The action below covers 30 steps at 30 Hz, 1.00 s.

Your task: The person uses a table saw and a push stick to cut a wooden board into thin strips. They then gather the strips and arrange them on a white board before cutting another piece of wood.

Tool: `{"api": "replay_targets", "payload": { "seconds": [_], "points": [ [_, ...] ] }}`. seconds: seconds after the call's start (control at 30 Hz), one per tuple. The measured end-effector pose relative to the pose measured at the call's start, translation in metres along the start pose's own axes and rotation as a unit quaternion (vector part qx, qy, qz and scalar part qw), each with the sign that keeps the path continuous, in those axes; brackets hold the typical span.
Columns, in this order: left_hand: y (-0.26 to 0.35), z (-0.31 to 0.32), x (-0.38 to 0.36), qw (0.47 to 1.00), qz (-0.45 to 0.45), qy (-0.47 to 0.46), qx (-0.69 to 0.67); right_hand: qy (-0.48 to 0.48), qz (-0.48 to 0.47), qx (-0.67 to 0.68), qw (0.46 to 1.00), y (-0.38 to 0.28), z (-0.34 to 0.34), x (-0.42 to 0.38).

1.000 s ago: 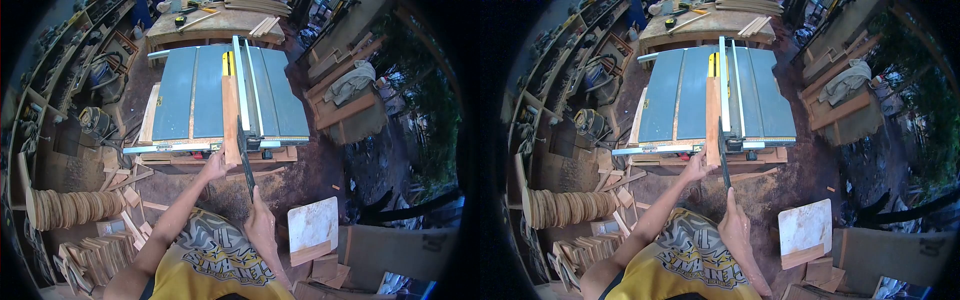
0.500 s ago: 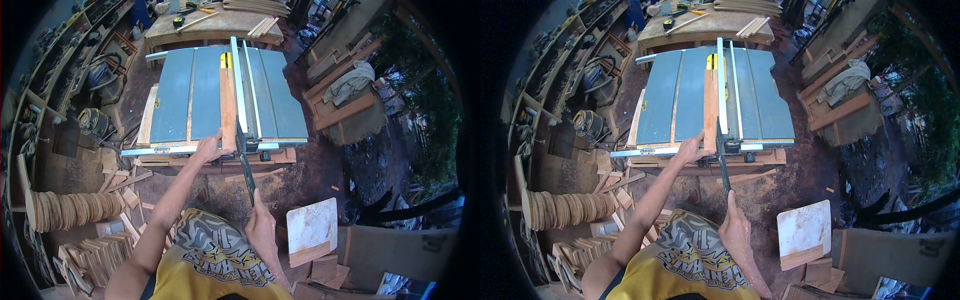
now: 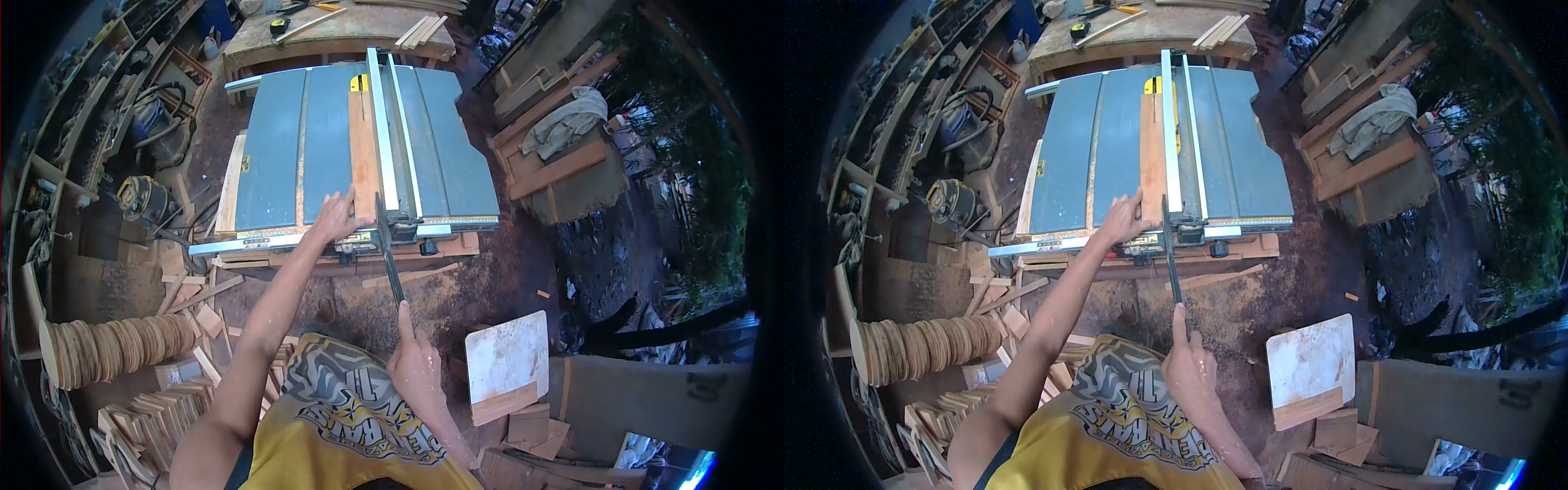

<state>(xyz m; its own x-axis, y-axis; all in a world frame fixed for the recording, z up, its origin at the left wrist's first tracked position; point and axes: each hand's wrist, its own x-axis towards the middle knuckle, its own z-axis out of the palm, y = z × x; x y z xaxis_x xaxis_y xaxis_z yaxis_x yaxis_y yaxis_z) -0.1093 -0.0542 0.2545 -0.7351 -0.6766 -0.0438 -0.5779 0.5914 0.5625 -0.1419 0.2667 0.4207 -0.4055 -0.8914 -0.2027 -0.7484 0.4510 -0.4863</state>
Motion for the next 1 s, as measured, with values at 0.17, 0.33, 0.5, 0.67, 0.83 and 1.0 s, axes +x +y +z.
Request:
{"api": "replay_targets", "payload": {
  "seconds": [0.17, 0.33, 0.5, 0.67, 0.83, 1.0],
  "points": [
    [-0.006, 0.007, 0.001, 0.996, -0.021, 0.058, -0.069, -0.023, 0.043, 0.001, 0.999, -0.015, -0.007, 0.011],
    [-0.005, 0.013, -0.012, 0.972, -0.116, 0.13, -0.156, -0.038, 0.054, -0.008, 0.998, -0.02, -0.01, 0.021],
    [-0.011, 0.017, 0.002, 0.974, -0.075, 0.188, -0.099, -0.031, 0.049, -0.011, 0.998, -0.022, -0.011, 0.036],
    [-0.022, 0.001, 0.018, 0.981, -0.005, 0.178, -0.083, -0.022, 0.034, -0.018, 0.999, -0.021, -0.011, 0.056],
    [-0.033, 0.002, 0.04, 0.98, 0.026, 0.192, -0.05, -0.03, 0.04, -0.038, 0.998, -0.03, -0.015, 0.078],
    [-0.046, 0.004, 0.059, 0.977, 0.017, 0.206, -0.058, -0.01, 0.033, -0.032, 0.999, -0.027, -0.01, 0.097]
  ]
}}
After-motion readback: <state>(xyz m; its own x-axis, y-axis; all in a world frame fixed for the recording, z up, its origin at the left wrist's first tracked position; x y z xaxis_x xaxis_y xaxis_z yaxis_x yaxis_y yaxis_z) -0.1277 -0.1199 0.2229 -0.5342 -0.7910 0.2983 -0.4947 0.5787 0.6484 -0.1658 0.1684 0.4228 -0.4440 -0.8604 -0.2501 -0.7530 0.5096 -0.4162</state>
